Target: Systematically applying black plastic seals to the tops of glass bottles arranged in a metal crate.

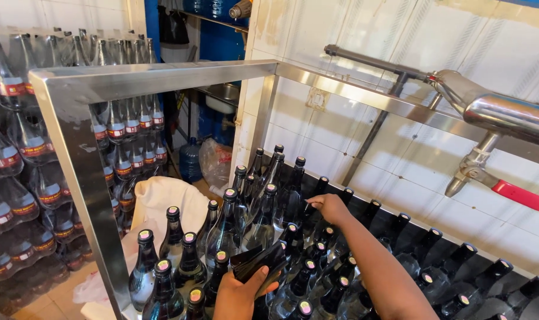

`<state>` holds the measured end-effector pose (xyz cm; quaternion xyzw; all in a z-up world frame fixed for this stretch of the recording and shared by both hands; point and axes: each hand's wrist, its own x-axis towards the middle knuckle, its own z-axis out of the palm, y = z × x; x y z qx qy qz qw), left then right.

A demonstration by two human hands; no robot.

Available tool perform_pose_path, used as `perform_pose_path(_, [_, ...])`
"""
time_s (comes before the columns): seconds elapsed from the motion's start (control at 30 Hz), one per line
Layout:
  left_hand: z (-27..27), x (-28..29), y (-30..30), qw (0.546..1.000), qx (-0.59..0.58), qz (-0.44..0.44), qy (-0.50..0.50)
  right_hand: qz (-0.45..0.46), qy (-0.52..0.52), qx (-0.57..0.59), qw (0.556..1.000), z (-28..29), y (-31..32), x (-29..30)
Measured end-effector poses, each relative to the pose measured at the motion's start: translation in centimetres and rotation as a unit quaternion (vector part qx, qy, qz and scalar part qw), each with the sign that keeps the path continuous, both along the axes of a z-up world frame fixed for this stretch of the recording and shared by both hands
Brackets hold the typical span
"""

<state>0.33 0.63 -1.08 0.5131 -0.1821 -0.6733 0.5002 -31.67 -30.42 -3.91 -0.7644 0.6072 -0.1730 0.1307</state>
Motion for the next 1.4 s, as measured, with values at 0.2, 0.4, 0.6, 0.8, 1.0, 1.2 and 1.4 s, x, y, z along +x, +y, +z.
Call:
perform_pose_path(0.2, [0.5, -0.3, 0.3, 0.998, -0.011, 0.024, 0.06, 0.122, 0.122, -0.149, 0.974, -4.1, -1.5, 0.9])
perform_pose_path(0.4, [1.3, -0.1, 0.7, 0.997, 0.02, 0.03, 0.07, 0.034, 0.038, -0.037, 0.998, -5.7, 0.5, 3.8])
perform_pose_path(0.6, [1.2, -0.2, 0.7, 0.996, -0.014, 0.012, 0.091, -0.1, -0.019, -0.005, 0.995, -2.1, 5.5, 6.5])
perform_pose_path(0.8, [1.6, -0.1, 1.0, 0.999, 0.0, -0.001, 0.05, -0.153, -0.007, -0.033, 0.988, -2.1, 5.4, 6.9])
perform_pose_path(1.0, [0.9, -0.1, 0.5, 0.997, 0.014, 0.017, 0.072, -0.079, -0.014, 0.072, 0.994, -0.8, 4.9, 5.9])
perform_pose_path(1.2, [1.3, -0.1, 0.7, 0.999, -0.01, -0.003, 0.054, -0.069, 0.061, 0.035, 0.995, -1.3, 3.5, 5.4])
perform_pose_path(1.4, [0.6, 0.0, 0.4, 0.998, -0.007, 0.001, 0.057, -0.049, 0.153, -0.017, 0.987, -6.0, 0.0, 6.2])
